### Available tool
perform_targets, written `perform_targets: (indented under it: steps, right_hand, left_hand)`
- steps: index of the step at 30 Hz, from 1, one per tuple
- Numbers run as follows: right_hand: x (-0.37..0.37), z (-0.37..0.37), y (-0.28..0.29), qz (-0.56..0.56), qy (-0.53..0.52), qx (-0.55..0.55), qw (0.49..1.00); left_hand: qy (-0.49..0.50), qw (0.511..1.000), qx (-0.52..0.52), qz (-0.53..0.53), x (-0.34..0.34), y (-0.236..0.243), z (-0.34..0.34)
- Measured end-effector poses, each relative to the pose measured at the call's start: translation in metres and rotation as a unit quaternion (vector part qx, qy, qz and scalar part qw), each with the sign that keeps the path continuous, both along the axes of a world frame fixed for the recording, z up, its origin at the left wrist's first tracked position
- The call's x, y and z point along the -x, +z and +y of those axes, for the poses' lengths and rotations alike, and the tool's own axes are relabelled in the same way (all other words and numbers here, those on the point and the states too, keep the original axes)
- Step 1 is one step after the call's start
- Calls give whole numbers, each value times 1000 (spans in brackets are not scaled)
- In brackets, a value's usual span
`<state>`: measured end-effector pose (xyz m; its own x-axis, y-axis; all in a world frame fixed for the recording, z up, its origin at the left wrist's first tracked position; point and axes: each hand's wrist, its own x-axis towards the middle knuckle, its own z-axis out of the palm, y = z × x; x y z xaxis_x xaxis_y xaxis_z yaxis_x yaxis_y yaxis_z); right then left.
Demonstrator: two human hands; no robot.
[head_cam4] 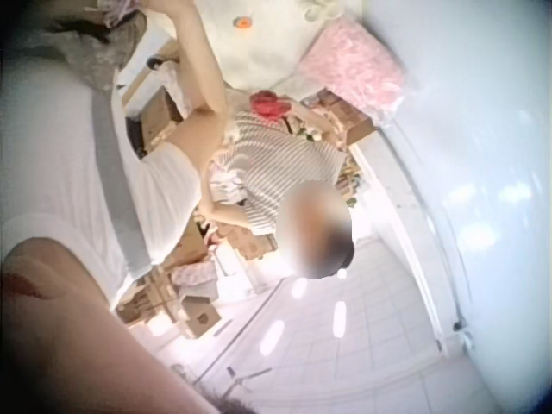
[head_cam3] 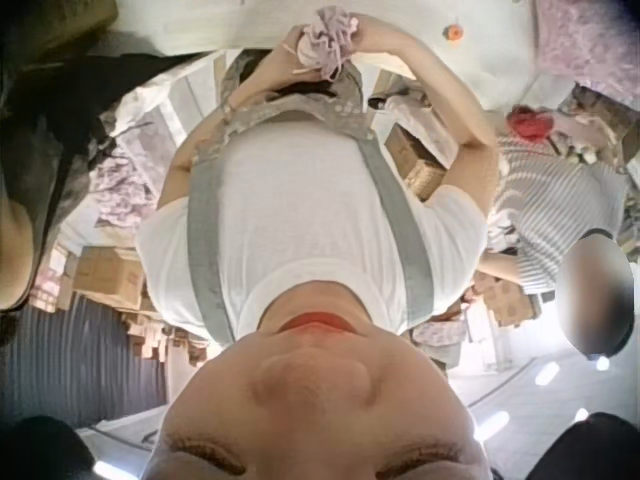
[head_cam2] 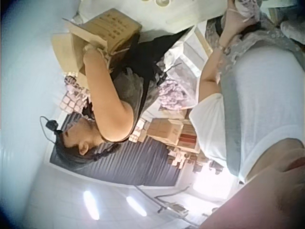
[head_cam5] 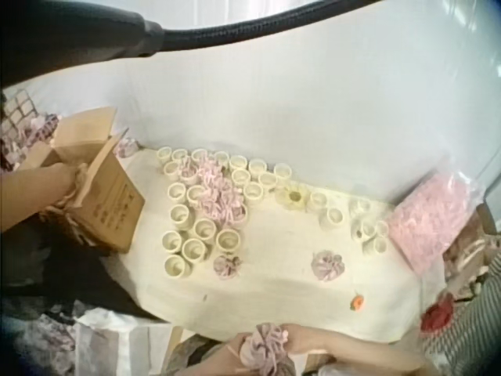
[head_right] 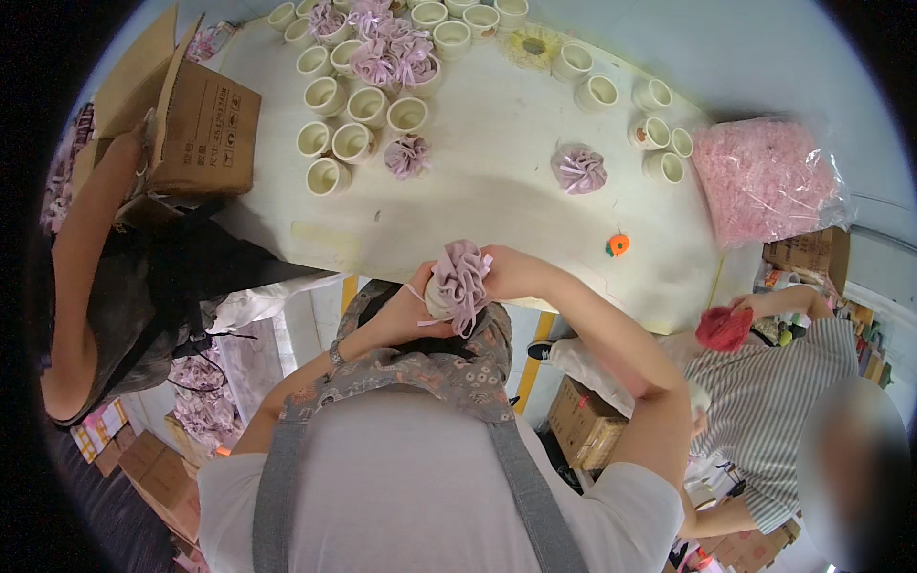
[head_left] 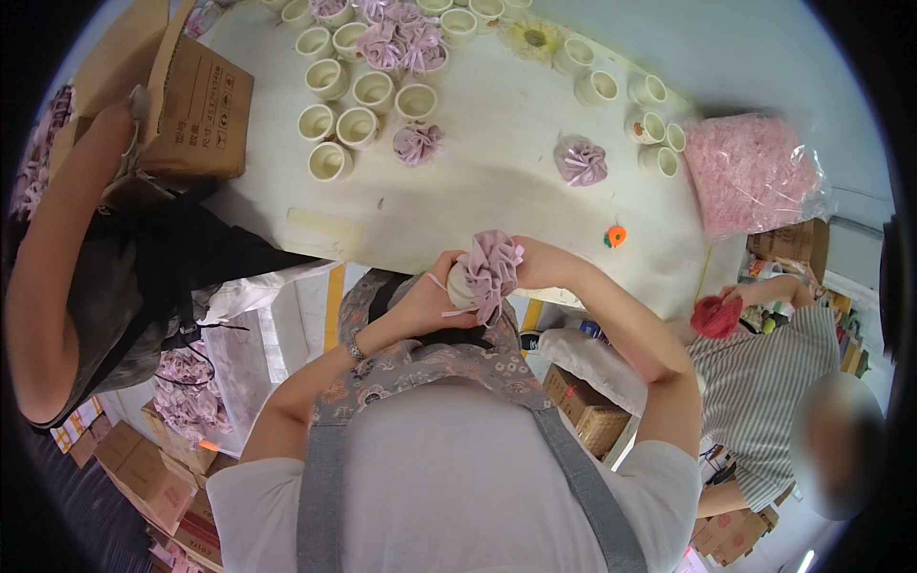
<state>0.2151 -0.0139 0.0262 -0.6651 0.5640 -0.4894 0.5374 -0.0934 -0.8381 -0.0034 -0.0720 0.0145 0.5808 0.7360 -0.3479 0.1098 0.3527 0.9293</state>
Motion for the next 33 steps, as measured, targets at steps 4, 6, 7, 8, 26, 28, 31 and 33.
perform_targets:
  steps: [4, 6, 7, 8, 26, 28, 31, 33]
  right_hand:
    - [20, -13, 62, -178, 69, -290, 938]
    - [14, -20, 78, -149, 18, -376, 914]
    - [12, -25, 75, -123, -41, -387, 913]
    - [12, -23, 71, -156, -23, -326, 932]
    - [-5, -17, 35, -62, -94, -84, 990]
    - [-8, -11, 20, -46, -56, -59, 996]
    - [-6, -6, -8, -38, -38, 24, 998]
    - [-4, -16, -22, 33, -38, -51, 997]
  left_hand:
    - [1, 998, -66, 15, 5, -20, -4]
    - [5, 998, -57, 20, 7, -20, -6]
    - [11, 999, -37, 5, 9, -18, -4]
    - [18, 1000, -17, -10, 10, -17, -3]
    - [-7, 996, -46, 78, 2, -14, 2]
    - [-15, 996, -32, 84, 0, -12, 3]
    - [-27, 998, 1, 59, -1, -12, 3]
    - [-41, 997, 27, 55, -2, -14, 3]
